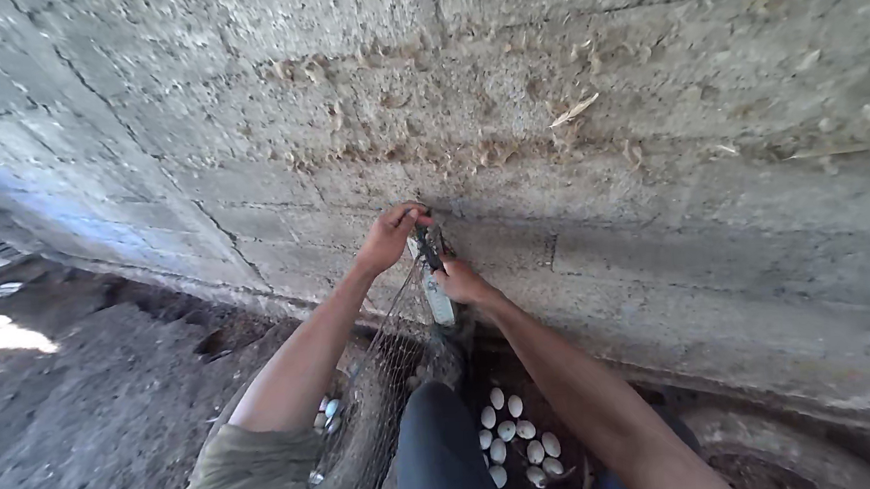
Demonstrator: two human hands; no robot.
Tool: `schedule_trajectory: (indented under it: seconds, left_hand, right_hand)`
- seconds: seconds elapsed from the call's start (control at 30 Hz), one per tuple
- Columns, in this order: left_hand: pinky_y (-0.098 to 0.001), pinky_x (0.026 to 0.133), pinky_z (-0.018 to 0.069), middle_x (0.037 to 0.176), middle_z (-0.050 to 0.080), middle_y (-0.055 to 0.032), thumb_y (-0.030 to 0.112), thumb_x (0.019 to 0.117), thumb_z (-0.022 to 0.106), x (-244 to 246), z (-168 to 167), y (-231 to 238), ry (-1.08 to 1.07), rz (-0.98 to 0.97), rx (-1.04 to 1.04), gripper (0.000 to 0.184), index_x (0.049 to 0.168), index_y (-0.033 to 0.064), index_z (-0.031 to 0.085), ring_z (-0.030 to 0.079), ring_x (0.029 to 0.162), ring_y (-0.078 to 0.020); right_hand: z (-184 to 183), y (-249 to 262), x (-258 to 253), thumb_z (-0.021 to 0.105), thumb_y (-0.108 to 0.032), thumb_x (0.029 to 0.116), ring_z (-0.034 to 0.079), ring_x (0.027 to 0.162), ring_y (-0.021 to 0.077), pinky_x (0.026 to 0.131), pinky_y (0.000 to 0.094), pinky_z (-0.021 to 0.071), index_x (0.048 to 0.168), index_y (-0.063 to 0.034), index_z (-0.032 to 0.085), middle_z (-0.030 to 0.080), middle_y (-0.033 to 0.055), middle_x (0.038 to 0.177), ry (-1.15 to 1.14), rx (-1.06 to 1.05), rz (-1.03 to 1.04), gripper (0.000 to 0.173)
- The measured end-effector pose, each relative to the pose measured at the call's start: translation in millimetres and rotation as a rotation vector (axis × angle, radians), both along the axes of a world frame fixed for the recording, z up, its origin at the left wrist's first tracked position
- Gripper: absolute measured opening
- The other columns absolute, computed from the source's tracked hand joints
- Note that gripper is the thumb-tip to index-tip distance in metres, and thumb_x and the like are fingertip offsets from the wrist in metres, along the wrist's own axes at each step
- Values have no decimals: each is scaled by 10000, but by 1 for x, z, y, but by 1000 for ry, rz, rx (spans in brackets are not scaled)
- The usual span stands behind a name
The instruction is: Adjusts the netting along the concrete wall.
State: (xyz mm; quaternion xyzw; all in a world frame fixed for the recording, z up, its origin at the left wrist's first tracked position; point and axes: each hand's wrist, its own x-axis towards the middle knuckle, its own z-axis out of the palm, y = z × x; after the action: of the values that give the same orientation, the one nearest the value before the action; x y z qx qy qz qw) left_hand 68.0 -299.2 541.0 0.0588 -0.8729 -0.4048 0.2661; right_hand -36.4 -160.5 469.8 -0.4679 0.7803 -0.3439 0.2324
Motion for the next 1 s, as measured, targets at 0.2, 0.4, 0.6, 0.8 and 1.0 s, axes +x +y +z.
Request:
schedule_trajectory:
  seconds: [0.2,0.4,0.6,0.8,1.0]
  left_hand:
    - [-411,937,569,1087,751,-72,314,1131,345,1,-11,0,-2,26,-27,423,1346,67,614,717,987,-159]
    - [-451,942,563,1072,753,-103,278,1128,369,12,-12,-6,18,92,-64,397,1309,35,625,725,977,-197]
    - [-489,973,552,1114,735,-166,159,1083,481,18,-23,10,86,82,-480,305,1151,-20,719,717,1042,-280]
    - [-496,1018,508,933,741,-153,287,1083,494,28,-44,38,44,56,-992,345,1030,40,728,725,972,-331]
    - [-474,898,540,969,699,-175,250,1139,290,17,-20,40,-102,228,-8,445,1187,-62,603,687,913,-262]
  right_hand:
    - [27,18,16,347,-466,1100,530,1350,333,1141,552,411,1394,-39,603,566,203,1434,88,-188,131,579]
    - [38,0,-15,550,-49,998,601,1242,360,1019,532,520,1404,-43,550,542,210,1434,214,-346,-92,406]
    - [47,-44,-36,703,-111,947,510,1341,355,1033,604,440,1440,-248,609,564,48,1489,781,-202,239,520]
    - [81,-68,-41,622,-113,980,602,1248,394,1025,609,492,1284,-35,668,654,223,1284,419,-169,34,317]
    - [107,-57,-41,597,-322,1038,614,1213,408,1030,593,490,1208,93,630,589,273,1336,256,-184,-53,450]
